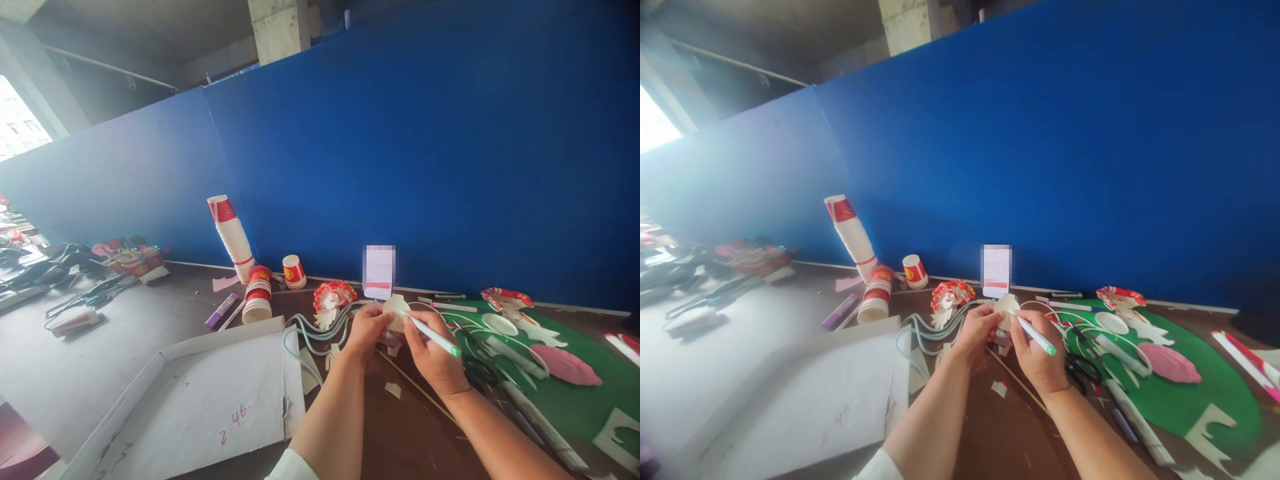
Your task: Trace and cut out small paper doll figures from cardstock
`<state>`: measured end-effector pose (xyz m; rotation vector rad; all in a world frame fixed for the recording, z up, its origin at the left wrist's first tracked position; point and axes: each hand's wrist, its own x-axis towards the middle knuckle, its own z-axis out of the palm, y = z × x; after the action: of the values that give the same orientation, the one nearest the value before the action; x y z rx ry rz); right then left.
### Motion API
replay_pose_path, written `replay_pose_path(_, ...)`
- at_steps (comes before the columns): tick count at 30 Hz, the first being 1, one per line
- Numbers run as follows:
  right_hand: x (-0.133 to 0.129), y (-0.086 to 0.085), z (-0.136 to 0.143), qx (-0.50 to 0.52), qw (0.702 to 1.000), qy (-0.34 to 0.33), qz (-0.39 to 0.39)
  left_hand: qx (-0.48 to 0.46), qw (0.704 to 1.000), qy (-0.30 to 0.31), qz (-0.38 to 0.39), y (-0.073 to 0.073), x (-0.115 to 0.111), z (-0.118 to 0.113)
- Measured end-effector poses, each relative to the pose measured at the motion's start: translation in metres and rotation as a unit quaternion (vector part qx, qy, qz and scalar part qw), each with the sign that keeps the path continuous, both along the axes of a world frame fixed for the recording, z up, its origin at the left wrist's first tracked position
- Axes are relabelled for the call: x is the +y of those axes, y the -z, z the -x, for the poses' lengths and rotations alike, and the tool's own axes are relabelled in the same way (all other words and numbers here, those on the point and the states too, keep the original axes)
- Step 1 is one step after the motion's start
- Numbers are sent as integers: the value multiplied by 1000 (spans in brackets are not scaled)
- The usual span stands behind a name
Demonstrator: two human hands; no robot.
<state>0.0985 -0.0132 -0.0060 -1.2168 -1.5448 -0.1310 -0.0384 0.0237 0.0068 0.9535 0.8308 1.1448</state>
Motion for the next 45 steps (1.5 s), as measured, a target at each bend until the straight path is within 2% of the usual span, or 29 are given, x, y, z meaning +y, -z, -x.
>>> replay_pose_path(5,0,0,1,-6,1000,0,-3,7,1000,-5,7,2,1,-1)
replay_pose_path(14,1,2,0,-10,1000,6,-4,-14,1000,13,22,-7,-4,0)
replay_pose_path(33,5,6,-1,-12,1000,9,-8,-12,1000,1,10,-4,-2,0)
replay_pose_path(45,2,3,-1,-21,999,16,-20,-12,1000,3,17,-7,-5,0)
